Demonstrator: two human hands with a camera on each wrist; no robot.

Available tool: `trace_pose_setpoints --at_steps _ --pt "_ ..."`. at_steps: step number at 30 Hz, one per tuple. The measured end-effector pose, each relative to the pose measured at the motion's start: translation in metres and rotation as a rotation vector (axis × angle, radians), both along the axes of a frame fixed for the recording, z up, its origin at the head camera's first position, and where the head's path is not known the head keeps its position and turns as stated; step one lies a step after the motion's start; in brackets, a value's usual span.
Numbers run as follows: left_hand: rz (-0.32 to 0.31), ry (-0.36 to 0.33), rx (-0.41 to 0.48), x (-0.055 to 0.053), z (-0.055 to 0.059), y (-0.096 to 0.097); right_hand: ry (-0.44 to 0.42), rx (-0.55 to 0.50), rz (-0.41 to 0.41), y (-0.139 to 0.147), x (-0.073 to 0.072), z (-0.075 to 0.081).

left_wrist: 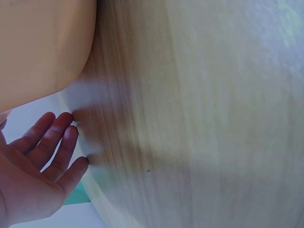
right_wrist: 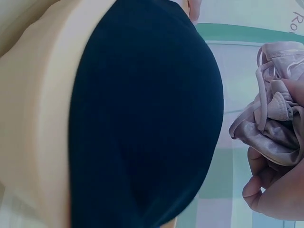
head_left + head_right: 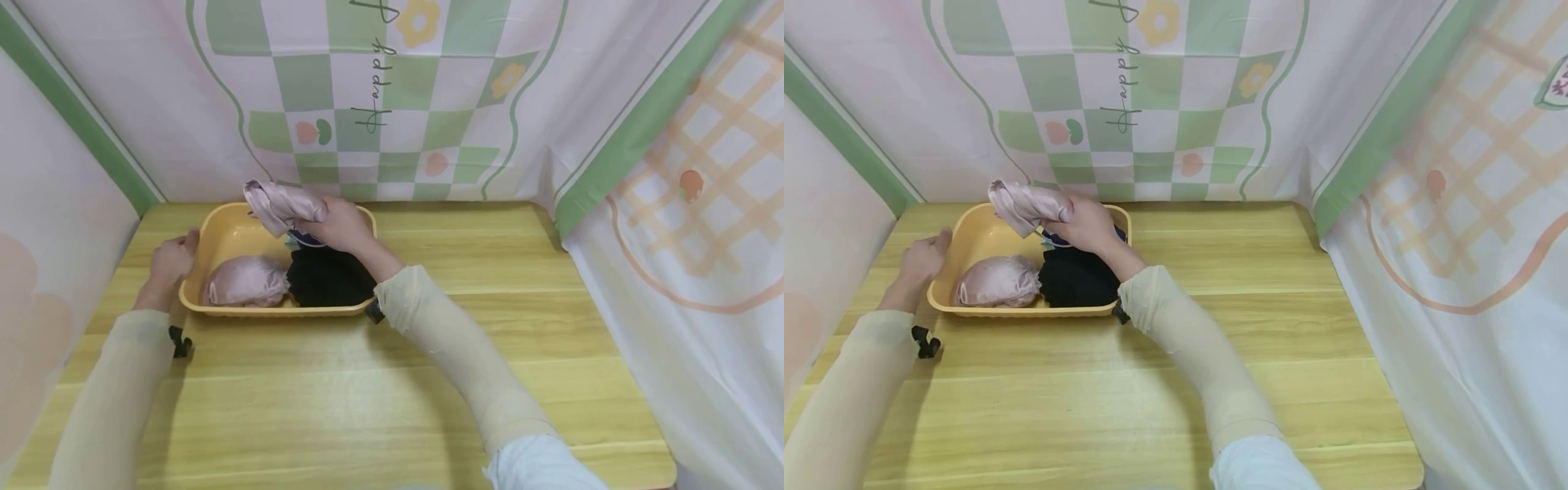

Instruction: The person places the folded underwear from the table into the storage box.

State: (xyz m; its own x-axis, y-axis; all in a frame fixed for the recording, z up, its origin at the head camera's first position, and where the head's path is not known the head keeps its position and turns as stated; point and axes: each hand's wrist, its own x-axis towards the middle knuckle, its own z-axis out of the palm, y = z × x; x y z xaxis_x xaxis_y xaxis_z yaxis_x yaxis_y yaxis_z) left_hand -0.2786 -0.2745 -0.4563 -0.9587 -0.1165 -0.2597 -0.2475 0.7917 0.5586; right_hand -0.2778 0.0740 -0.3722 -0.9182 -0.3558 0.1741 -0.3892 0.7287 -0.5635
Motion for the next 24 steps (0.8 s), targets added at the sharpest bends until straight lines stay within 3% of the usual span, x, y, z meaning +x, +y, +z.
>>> trace_pose_setpoints --at_steps 7,24 --pt "0.011 -0.009 -0.002 -0.001 -0.001 -0.001 -0.001 -0.034 0.031 -0.013 -0.003 -0.002" --pt "0.01 -0.021 -0.01 0.0 -0.001 -0.001 -0.042 0.125 0.005 -0.045 -0.009 -0.004"
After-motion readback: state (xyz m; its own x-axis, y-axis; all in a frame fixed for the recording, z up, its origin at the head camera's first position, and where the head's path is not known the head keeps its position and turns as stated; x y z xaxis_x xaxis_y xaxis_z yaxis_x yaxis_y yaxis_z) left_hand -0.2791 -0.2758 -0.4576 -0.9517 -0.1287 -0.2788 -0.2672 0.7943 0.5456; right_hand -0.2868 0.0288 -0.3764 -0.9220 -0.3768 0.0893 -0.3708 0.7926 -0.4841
